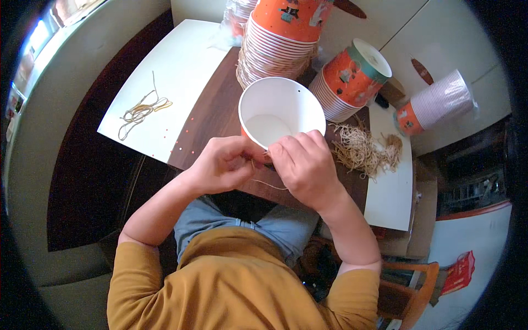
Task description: Attaching rubber band handles to paper buckets by threading them through pre-punched holes.
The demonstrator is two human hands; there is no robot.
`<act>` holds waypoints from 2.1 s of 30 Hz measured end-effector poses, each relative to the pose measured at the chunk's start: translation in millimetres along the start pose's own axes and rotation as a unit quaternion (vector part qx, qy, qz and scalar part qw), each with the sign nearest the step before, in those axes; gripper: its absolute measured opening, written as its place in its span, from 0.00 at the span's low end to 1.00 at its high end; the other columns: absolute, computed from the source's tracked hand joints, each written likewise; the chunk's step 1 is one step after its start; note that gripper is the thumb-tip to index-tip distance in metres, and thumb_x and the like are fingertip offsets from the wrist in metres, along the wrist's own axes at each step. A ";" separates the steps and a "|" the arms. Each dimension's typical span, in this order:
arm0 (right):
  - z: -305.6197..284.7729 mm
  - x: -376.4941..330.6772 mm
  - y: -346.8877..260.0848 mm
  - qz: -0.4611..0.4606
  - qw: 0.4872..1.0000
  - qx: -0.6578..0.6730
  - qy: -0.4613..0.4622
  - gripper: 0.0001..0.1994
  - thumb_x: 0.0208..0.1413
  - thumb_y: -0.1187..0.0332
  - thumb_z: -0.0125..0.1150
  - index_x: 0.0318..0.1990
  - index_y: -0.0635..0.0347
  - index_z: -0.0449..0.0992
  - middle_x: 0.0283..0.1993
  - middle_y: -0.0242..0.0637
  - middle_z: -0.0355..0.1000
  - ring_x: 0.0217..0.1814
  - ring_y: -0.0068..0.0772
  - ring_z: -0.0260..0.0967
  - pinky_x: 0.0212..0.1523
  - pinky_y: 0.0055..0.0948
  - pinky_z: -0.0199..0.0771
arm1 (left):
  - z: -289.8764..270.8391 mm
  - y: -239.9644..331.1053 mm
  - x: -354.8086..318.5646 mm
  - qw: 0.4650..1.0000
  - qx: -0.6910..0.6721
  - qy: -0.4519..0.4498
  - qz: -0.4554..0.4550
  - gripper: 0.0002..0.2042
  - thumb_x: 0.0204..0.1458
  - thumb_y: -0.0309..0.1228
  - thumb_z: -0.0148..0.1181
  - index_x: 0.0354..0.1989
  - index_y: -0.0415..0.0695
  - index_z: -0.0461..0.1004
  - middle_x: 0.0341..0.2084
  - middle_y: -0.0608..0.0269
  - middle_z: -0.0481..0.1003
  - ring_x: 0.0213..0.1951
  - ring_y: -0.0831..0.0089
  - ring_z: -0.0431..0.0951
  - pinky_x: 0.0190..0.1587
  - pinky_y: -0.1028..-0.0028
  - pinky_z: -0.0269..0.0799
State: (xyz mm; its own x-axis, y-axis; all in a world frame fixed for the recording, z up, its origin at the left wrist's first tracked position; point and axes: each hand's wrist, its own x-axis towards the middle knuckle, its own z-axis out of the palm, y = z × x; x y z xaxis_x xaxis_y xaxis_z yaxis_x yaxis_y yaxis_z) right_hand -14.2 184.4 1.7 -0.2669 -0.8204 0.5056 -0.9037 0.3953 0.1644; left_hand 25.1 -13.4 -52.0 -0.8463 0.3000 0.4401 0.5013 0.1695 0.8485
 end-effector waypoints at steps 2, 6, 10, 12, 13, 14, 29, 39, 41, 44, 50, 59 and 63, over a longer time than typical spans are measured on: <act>2.5 -2.3 -6.4 0.023 1.000 -0.016 -0.002 0.07 0.44 0.71 0.56 0.32 0.60 0.71 0.29 0.35 0.67 0.30 0.33 0.67 0.32 0.33 0.65 | 5.9 -4.7 -3.2 0.968 -0.229 0.011 -0.100 0.09 0.44 0.18 0.54 0.35 0.38 0.70 0.34 0.58 0.76 0.35 0.70 0.79 0.34 0.73 0.75; 10.5 -7.7 -11.5 0.066 0.998 0.005 0.006 0.06 0.47 0.70 0.54 0.33 0.60 0.70 0.30 0.35 0.66 0.30 0.34 0.66 0.32 0.33 0.64 | 8.3 15.7 -1.8 0.858 -0.449 0.039 -0.246 0.15 0.44 0.18 0.58 0.42 0.37 0.65 0.38 0.56 0.73 0.36 0.74 0.77 0.38 0.78 0.74; 10.2 -10.4 -15.3 0.100 0.993 0.043 0.040 0.07 0.50 0.71 0.52 0.36 0.62 0.70 0.31 0.36 0.64 0.32 0.36 0.67 0.33 0.35 0.66 | 24.6 24.5 -5.9 0.977 -0.036 0.098 -0.188 0.16 0.45 0.22 0.63 0.43 0.36 0.69 0.32 0.60 0.75 0.31 0.81 0.76 0.31 0.80 0.72; 6.6 -11.7 -26.5 0.136 0.988 0.062 0.048 0.06 0.51 0.72 0.53 0.36 0.62 0.70 0.32 0.38 0.65 0.33 0.38 0.68 0.33 0.35 0.68 | 27.2 22.4 -7.6 0.981 0.095 0.119 -0.119 0.14 0.44 0.21 0.63 0.40 0.37 0.72 0.29 0.58 0.76 0.29 0.75 0.77 0.30 0.77 0.73; 6.3 -12.5 -34.1 0.170 0.980 0.081 0.056 0.05 0.52 0.73 0.54 0.36 0.63 0.70 0.32 0.39 0.67 0.33 0.40 0.69 0.33 0.36 0.70 | 26.5 17.7 -7.2 0.973 0.181 0.146 0.001 0.13 0.44 0.20 0.62 0.40 0.37 0.72 0.29 0.57 0.76 0.28 0.70 0.77 0.31 0.76 0.74; 9.0 -14.4 -41.4 0.170 0.980 0.083 0.056 0.05 0.52 0.73 0.54 0.36 0.63 0.70 0.32 0.39 0.67 0.33 0.40 0.69 0.33 0.36 0.70 | 26.3 13.8 -8.2 0.942 0.263 0.168 0.121 0.12 0.44 0.19 0.62 0.39 0.37 0.73 0.29 0.55 0.76 0.27 0.66 0.77 0.31 0.75 0.74; 56.5 -18.7 -70.2 0.342 0.894 0.200 0.211 0.05 0.52 0.73 0.59 0.37 0.62 0.74 0.33 0.39 0.73 0.32 0.42 0.74 0.31 0.36 0.74 | 36.9 14.9 -16.4 0.865 0.419 0.247 0.125 0.07 0.46 0.21 0.62 0.35 0.38 0.76 0.31 0.57 0.77 0.29 0.69 0.76 0.32 0.72 0.69; 48.4 -28.4 -52.5 0.304 0.922 0.069 0.229 0.06 0.50 0.74 0.61 0.37 0.60 0.74 0.32 0.36 0.72 0.30 0.38 0.72 0.30 0.33 0.72 | 60.7 7.2 -2.5 0.928 -0.126 0.315 -0.151 0.12 0.47 0.19 0.60 0.41 0.37 0.69 0.28 0.64 0.76 0.29 0.83 0.76 0.32 0.83 0.72; 44.2 -26.5 -52.4 0.304 0.920 0.083 0.234 0.06 0.50 0.74 0.60 0.36 0.60 0.74 0.32 0.36 0.72 0.30 0.38 0.72 0.30 0.34 0.72 | 67.0 -2.5 -7.4 0.935 -0.073 0.324 -0.128 0.13 0.47 0.19 0.60 0.42 0.37 0.69 0.28 0.65 0.76 0.29 0.84 0.75 0.31 0.83 0.72; 41.6 -24.8 -57.8 0.285 0.918 0.137 0.240 0.05 0.50 0.74 0.60 0.36 0.61 0.73 0.31 0.37 0.72 0.30 0.39 0.71 0.30 0.34 0.73 | 71.4 -12.5 -10.8 0.933 -0.013 0.352 -0.073 0.13 0.46 0.20 0.61 0.42 0.40 0.70 0.28 0.64 0.76 0.26 0.85 0.74 0.27 0.82 0.70; 30.4 -18.6 -65.1 0.285 0.889 0.259 0.248 0.05 0.50 0.77 0.59 0.35 0.63 0.72 0.32 0.41 0.72 0.33 0.41 0.73 0.34 0.34 0.74 | 63.1 -3.9 -7.4 0.924 0.216 0.311 0.059 0.16 0.37 0.18 0.62 0.38 0.42 0.74 0.27 0.61 0.76 0.29 0.63 0.76 0.32 0.70 0.70; 66.9 -34.7 -59.8 0.321 0.920 0.085 0.208 0.06 0.50 0.73 0.61 0.37 0.58 0.75 0.30 0.35 0.70 0.28 0.39 0.70 0.28 0.35 0.71 | 71.4 -3.5 -21.7 0.928 -0.028 0.362 -0.080 0.12 0.49 0.19 0.61 0.42 0.38 0.71 0.31 0.64 0.76 0.34 0.82 0.76 0.39 0.81 0.73; 78.5 -30.6 -58.0 0.303 0.930 0.062 0.197 0.07 0.51 0.72 0.60 0.38 0.58 0.76 0.30 0.35 0.70 0.27 0.38 0.70 0.28 0.35 0.70 | 65.3 3.2 -18.5 0.896 -0.188 0.369 -0.160 0.11 0.50 0.21 0.62 0.40 0.39 0.69 0.29 0.66 0.75 0.29 0.84 0.74 0.31 0.83 0.70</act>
State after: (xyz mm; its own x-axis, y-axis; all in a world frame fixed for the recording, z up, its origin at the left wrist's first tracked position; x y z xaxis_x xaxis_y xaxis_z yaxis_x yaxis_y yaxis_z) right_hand 20.1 154.2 -89.8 -0.6186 -0.2377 0.7489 -0.6656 0.6649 -0.3388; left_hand 54.1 42.9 -76.6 -0.8944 -0.4327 0.1129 0.2325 -0.2342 0.9440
